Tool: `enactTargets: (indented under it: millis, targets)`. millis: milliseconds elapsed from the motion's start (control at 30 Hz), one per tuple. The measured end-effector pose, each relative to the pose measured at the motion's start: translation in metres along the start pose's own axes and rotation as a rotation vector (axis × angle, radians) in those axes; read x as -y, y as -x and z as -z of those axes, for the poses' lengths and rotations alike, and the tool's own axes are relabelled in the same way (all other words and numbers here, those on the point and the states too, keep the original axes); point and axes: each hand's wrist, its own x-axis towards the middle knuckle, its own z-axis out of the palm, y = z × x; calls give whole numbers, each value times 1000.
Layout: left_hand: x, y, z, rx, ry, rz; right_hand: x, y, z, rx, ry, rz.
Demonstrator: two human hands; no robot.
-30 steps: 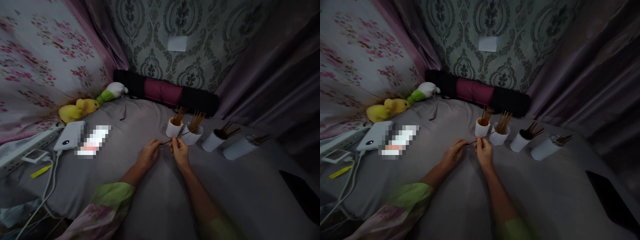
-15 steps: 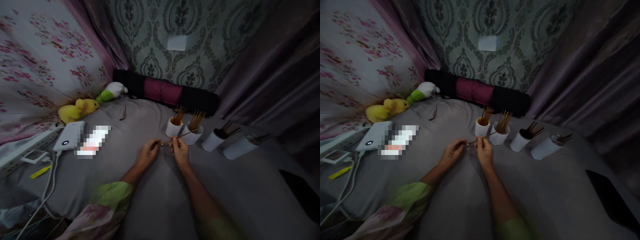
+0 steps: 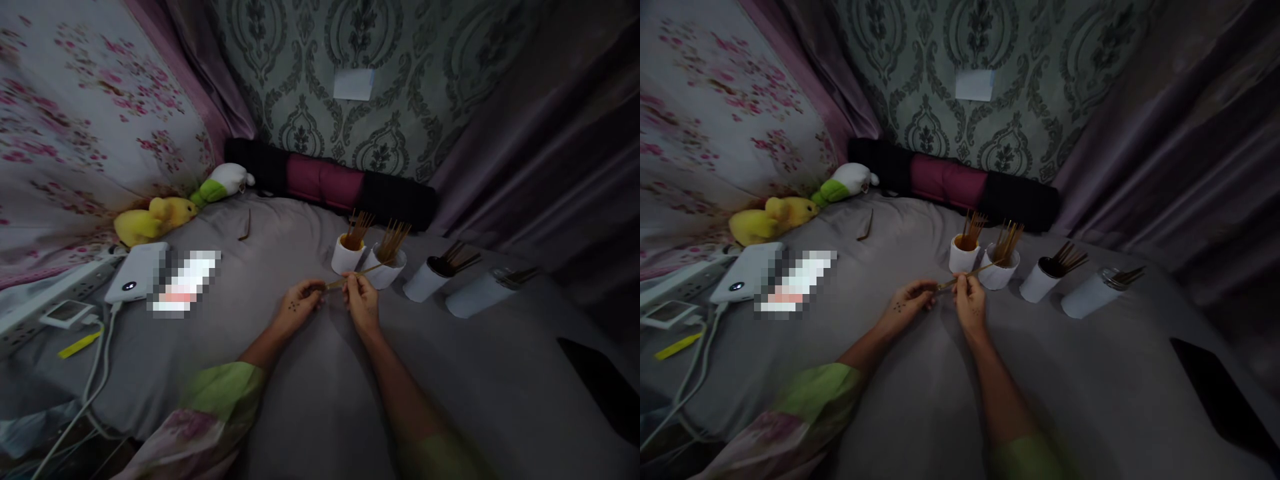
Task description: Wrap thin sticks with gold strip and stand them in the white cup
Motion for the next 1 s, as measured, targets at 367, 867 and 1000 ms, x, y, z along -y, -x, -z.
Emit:
enactTargets:
  millis: [367, 867, 1000]
  targets:
    - [4, 3, 2, 155, 306, 145, -1, -1, 3, 22, 66, 59]
    - [-1, 5, 6, 360, 562, 354, -2, -5, 12, 37, 139, 81]
    - [-3, 6, 8, 391, 574, 378, -1, -6, 14, 64, 135, 81]
